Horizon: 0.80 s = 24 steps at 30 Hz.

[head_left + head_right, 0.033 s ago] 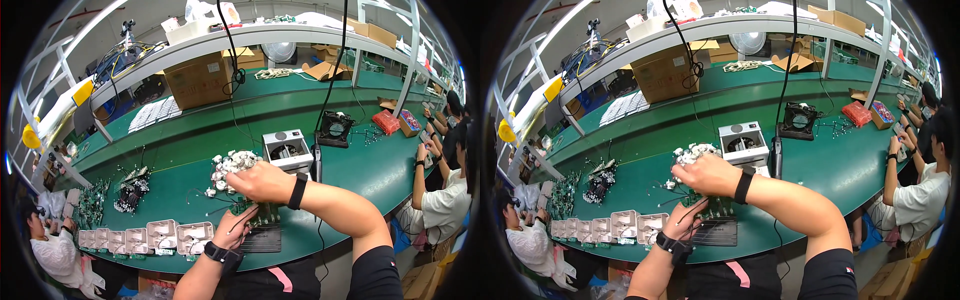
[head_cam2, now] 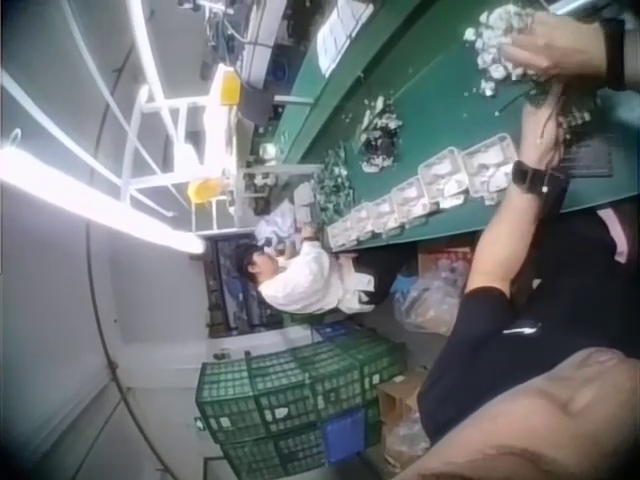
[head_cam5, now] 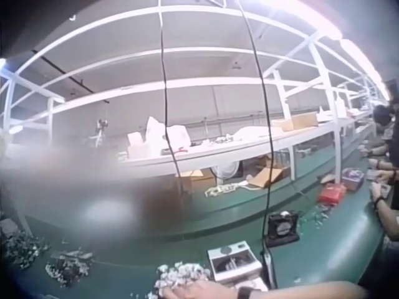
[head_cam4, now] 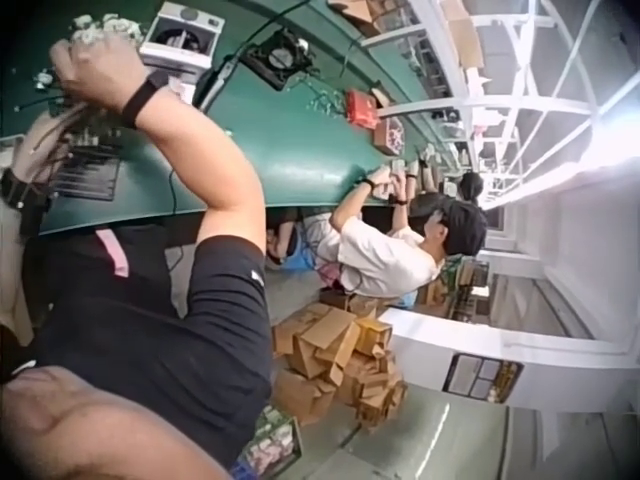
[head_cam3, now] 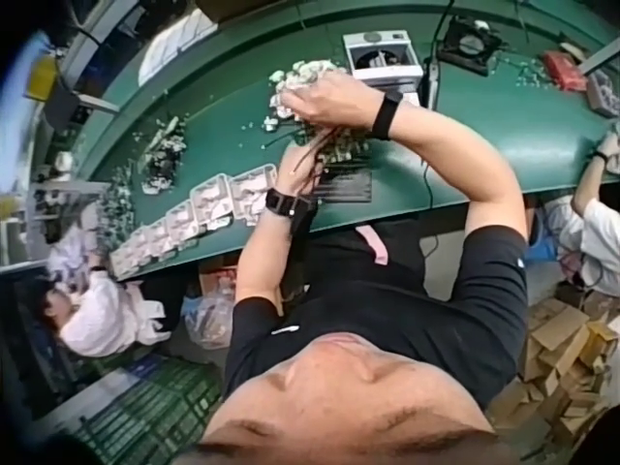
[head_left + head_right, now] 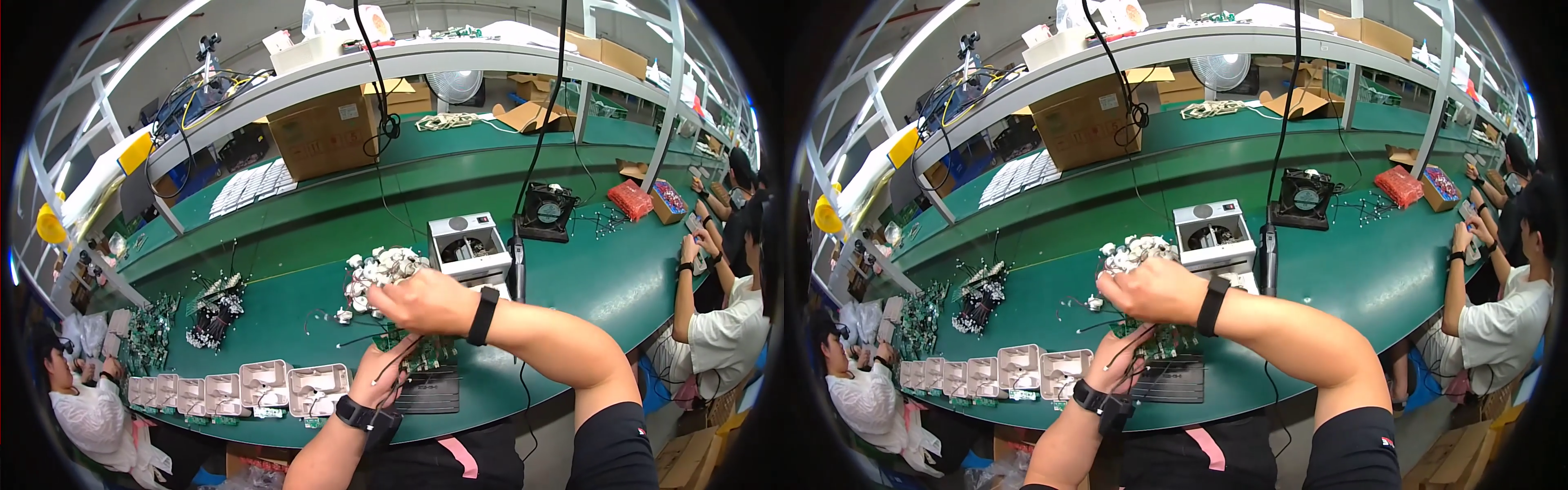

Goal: The person picks up a circuit board, places it onto a black fixture, and presses down on the components. They then remove the board from the fixture and place it into a white plastic housing.

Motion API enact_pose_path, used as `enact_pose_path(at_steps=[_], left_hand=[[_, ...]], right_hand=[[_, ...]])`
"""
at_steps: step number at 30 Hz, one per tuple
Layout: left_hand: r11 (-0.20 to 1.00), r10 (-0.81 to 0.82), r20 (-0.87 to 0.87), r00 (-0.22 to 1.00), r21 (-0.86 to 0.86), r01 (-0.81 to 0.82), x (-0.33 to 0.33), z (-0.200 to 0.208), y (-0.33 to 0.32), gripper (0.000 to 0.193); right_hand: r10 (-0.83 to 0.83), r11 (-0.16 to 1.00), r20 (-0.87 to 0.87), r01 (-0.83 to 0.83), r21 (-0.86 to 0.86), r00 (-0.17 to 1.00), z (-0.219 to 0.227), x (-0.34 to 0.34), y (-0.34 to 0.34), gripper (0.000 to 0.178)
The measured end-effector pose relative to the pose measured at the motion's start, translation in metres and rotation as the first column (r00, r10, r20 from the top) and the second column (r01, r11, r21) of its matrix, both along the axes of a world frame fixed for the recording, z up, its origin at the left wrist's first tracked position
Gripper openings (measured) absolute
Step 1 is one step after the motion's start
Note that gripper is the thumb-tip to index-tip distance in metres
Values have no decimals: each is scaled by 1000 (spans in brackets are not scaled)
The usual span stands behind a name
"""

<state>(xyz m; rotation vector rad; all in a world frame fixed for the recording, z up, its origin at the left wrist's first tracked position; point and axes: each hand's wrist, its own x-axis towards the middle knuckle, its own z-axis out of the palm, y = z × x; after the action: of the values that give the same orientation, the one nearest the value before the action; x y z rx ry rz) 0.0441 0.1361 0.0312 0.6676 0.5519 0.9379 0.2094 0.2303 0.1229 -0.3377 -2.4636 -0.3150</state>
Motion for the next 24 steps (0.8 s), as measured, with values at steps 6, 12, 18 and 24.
enact_pose_path(at_steps=[6, 12, 18, 24], left_hand=[[895, 421, -255, 870, -39, -444, 18, 24, -7, 22], [971, 123, -50, 991, -201, -131, 16, 44, -12, 25], [991, -45, -372, 927, -136, -6, 26, 46, -9, 26], [920, 147, 75, 986, -377, -108, 26, 23, 3, 18]], right_hand=[[-64, 998, -113, 63, -13, 992, 15, 6, 10, 19], [-114, 964, -168, 68, -258, 979, 8, -10, 8, 16], [-64, 985, -172, 35, -168, 983, -4, -29, -1, 16], [-79, 996, -299, 64, -58, 951, 15, -25, 6, 14]])
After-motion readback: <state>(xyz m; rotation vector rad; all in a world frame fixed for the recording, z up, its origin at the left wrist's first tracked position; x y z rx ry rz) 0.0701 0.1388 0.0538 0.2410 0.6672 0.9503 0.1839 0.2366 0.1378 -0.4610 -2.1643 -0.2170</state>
